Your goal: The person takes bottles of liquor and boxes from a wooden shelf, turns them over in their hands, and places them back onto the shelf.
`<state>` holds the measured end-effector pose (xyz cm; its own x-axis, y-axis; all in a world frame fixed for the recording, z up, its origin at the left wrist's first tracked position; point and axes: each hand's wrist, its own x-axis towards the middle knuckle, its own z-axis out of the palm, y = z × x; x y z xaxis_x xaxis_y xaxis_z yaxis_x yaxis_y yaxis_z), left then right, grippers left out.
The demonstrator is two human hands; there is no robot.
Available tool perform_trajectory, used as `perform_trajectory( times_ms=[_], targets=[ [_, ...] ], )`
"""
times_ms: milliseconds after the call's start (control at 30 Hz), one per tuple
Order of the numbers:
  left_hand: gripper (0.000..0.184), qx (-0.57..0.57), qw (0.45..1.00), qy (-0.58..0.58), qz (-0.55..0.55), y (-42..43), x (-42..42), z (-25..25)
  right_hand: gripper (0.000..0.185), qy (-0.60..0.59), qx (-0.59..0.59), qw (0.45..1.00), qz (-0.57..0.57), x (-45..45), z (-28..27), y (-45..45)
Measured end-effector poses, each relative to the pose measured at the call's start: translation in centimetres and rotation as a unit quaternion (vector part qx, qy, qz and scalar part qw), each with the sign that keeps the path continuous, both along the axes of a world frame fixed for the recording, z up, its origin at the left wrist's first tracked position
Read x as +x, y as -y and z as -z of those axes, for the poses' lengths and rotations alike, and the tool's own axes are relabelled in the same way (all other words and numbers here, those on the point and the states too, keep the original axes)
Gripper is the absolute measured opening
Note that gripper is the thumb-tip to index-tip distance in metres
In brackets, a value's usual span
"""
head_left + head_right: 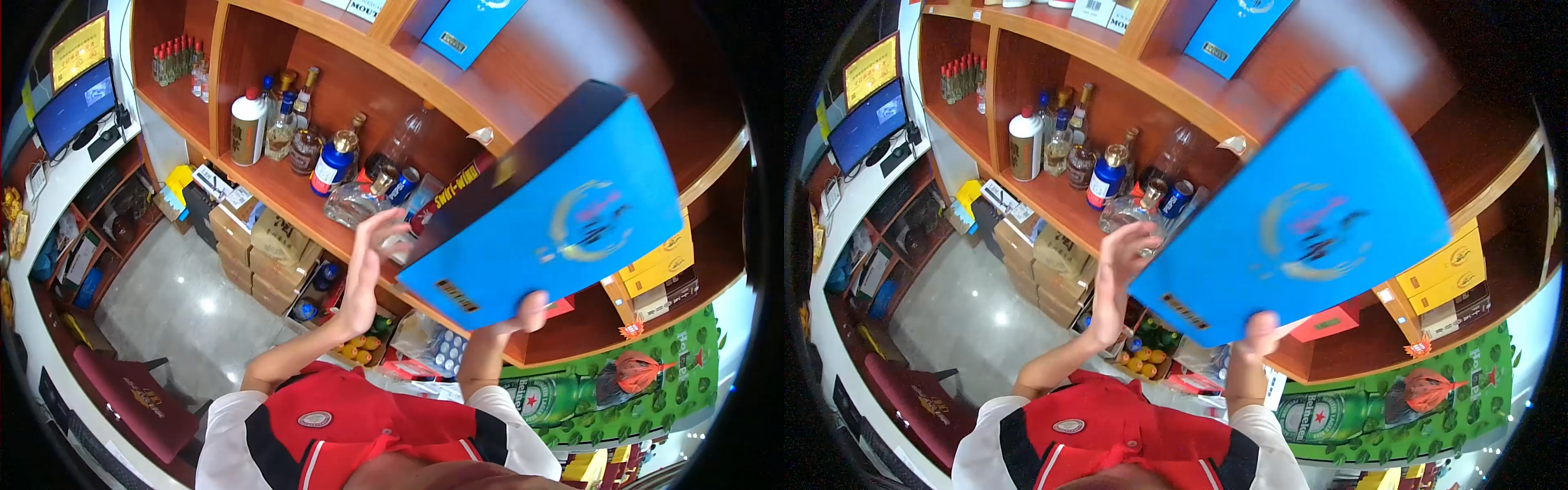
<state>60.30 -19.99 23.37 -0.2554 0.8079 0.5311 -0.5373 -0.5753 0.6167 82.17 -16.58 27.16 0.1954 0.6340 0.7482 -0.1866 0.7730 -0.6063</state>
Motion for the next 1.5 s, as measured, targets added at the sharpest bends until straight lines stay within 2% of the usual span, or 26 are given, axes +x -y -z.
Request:
perform_trajectory(
  times_ms=[33,67,100,133,200,233,300,400,467,533,600,733,867,933,967,1067,1267,1400,1467,1500],
  targets=[
    [0.069,0.038,0.994,-0.040,-0.094,-0.2,-0.1,-0.3,0.074,0.016,0.016,1.000,-0.002,-0.8,-3.5,-0.7],
    [0.065,0.074,0.977,-0.078,-0.187,-0.4,-0.1,-0.6,0.072,-0.003,0.010,0.997,0.071,-0.7,-6.2,-1.9],
    [0.056,0.078,0.964,-0.108,-0.230,-0.3,-0.2,-0.8,0.069,-0.021,0.004,0.989,0.145,-1.0,-8.8,-2.8],
    [0.055,0.079,0.952,-0.150,-0.254,-0.3,-0.1,-0.7,0.066,0.035,0.035,0.992,0.119,-2.6,-12.2,-3.0],
    [0.050,0.063,0.965,-0.149,-0.205,-0.2,0.4,-0.8,0.065,0.121,0.069,0.986,0.095,-5.4,-17.5,-4.0],
    [0.048,0.056,0.964,-0.165,-0.199,-0.4,0.7,-0.6,0.081,0.163,0.082,0.980,0.080,-5.4,-18.9,-5.5],
    [0.048,0.052,0.959,-0.183,-0.211,-0.9,1.5,-0.7,0.081,0.204,0.068,0.973,0.084,-7.0,-20.8,-7.6],
    [0.050,0.065,0.940,-0.205,-0.264,-2.4,2.0,-2.2,0.080,0.143,-0.042,0.988,-0.031,-9.4,-22.9,-10.0],
    [0.053,0.149,0.869,-0.257,-0.396,-4.1,1.0,-5.1,0.081,0.151,-0.049,0.985,-0.062,-8.9,-23.4,-14.1],
    [0.056,0.183,0.813,-0.273,-0.480,-6.2,-0.4,-8.3,0.085,0.142,-0.025,0.990,0.003,-11.9,-23.5,-12.9],
    [0.060,0.190,0.777,-0.305,-0.518,-7.3,-1.7,-11.3,0.089,0.196,0.032,0.979,0.038,-11.1,-23.3,-16.6],
    [0.058,0.155,0.749,-0.408,-0.498,-10.1,-3.0,-13.3,0.091,0.216,0.032,0.976,0.026,-11.6,-22.4,-18.1],
    [0.058,0.152,0.737,-0.439,-0.491,-11.0,-3.2,-12.8,0.093,0.267,0.020,0.963,-0.016,-10.5,-23.8,-17.1],
    [0.058,0.147,0.746,-0.446,-0.472,-10.6,-2.9,-12.2,0.093,0.423,0.010,0.905,0.052,-9.2,-24.8,-16.4],
    [0.058,0.147,0.746,-0.447,-0.471,-10.6,-2.8,-12.0,0.094,0.457,0.025,0.885,0.091,-9.0,-25.0,-15.5],
    [0.059,0.139,0.732,-0.469,-0.474,-11.0,-2.8,-11.5,0.091,0.469,-0.050,0.880,0.057,-9.1,-25.4,-13.5],
    [0.064,0.137,0.705,-0.471,-0.512,-13.3,-3.4,-12.4,0.086,0.455,-0.047,0.889,0.006,-9.2,-24.5,-17.1],
    [0.069,0.125,0.692,-0.474,-0.529,-15.9,-4.6,-14.0,0.089,0.468,-0.053,0.881,0.035,-11.8,-24.7,-20.8],
    [0.066,0.084,0.676,-0.483,-0.550,-17.3,-5.3,-15.3,0.092,0.467,-0.035,0.882,0.046,-12.8,-24.3,-22.1],
    [0.066,0.097,0.688,-0.472,-0.543,-17.6,-5.8,-15.8,0.093,0.488,-0.029,0.868,0.088,-13.5,-24.5,-21.8]
  ],
)
